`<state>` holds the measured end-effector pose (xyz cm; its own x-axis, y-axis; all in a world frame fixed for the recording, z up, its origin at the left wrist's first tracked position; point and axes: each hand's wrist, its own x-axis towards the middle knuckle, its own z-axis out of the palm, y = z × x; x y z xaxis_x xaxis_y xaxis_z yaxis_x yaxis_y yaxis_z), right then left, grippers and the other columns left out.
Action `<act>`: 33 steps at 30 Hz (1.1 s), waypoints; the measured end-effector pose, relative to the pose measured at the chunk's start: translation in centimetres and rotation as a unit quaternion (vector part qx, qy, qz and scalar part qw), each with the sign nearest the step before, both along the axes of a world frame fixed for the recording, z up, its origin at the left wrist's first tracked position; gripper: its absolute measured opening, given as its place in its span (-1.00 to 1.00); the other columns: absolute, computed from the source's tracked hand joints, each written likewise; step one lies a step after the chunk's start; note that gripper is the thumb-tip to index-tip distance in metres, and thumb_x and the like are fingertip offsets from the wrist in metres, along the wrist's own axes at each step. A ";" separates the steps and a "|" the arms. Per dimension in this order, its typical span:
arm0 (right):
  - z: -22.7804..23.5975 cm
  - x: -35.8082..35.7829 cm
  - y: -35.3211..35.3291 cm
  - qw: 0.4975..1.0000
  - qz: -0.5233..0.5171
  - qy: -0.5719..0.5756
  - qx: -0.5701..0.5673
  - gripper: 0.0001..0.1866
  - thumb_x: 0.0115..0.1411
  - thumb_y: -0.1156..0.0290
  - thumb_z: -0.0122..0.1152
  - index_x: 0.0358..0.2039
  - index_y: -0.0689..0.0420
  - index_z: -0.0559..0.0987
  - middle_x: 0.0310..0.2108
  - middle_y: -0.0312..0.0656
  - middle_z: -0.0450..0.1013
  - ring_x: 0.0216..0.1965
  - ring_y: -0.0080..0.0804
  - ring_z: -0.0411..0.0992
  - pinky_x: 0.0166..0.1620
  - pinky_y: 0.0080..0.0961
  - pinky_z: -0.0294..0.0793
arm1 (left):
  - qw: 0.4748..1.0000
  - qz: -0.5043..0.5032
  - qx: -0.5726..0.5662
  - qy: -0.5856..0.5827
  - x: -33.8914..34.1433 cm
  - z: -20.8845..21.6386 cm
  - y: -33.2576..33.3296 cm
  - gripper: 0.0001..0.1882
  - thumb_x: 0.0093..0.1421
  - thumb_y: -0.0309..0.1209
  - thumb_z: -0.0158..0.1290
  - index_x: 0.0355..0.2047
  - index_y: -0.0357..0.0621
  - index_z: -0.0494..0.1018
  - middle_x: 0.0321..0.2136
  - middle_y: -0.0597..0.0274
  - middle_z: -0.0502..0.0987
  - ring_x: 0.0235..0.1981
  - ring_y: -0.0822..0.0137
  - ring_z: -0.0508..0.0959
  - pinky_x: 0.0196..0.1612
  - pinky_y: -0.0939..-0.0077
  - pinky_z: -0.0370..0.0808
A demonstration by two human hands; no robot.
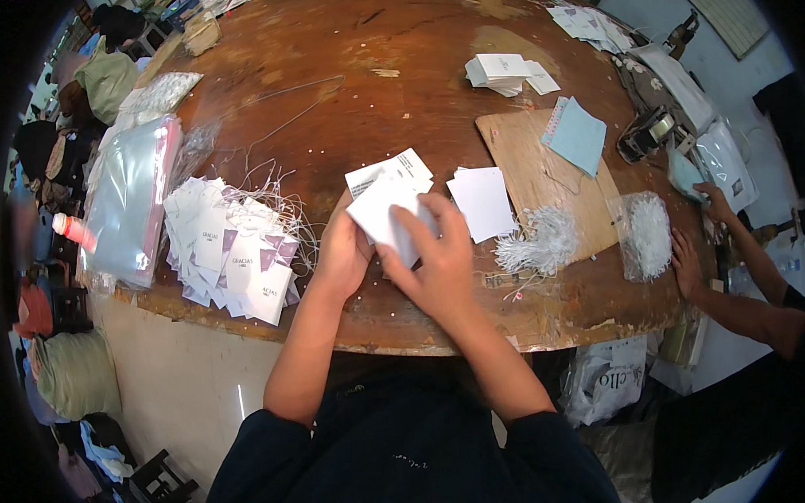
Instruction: The person repeatedly picks small white paper tags and thin white strings from a wooden table, inserts a string through a hole in each tag, and places the assembled units into a growing stack. The person handles items one at a time and occasionally repositions stacks to continue the process.
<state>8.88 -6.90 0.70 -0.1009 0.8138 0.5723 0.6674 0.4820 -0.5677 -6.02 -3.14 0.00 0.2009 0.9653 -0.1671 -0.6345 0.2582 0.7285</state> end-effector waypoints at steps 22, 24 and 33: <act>-1.3 -1.1 -0.3 0.994 0.019 -0.082 0.069 -0.40 -0.05 0.22 0.49 0.07 0.05 0.62 0.09 0.10 0.39 0.02 0.00 0.42 0.00 -0.16 0.38 | 1.000 -0.029 0.006 0.006 -0.7 -1.1 -2.6 -0.56 0.45 -0.23 -0.06 0.20 -0.28 0.35 0.01 0.18 0.53 -0.03 0.44 0.57 -0.10 0.54 0.53; -1.4 -1.1 -0.3 0.994 0.019 -0.084 0.071 -0.39 -0.05 0.22 0.50 0.07 0.04 0.62 0.09 0.10 0.39 0.02 0.00 0.42 0.00 -0.16 0.38 | 0.999 -0.032 0.002 0.003 -0.8 -1.1 -2.6 -0.56 0.45 -0.24 -0.06 0.19 -0.28 0.36 0.00 0.18 0.54 -0.03 0.44 0.57 -0.10 0.54 0.53; -1.3 -1.1 -0.4 0.993 0.024 -0.088 0.073 -0.38 -0.07 0.22 0.51 0.07 0.02 0.62 0.12 0.08 0.39 0.05 0.01 0.41 0.02 -0.16 0.35 | 0.999 -0.029 -0.013 -0.012 -0.8 -1.3 -2.7 -0.58 0.44 -0.25 -0.06 0.19 -0.25 0.37 0.01 0.21 0.54 -0.02 0.44 0.57 -0.13 0.55 0.53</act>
<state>7.82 -7.35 -0.63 -0.2460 0.7157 0.6536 0.7251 0.5834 -0.3659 -6.83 -5.81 -1.27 0.2602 0.9475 -0.1860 -0.6347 0.3130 0.7065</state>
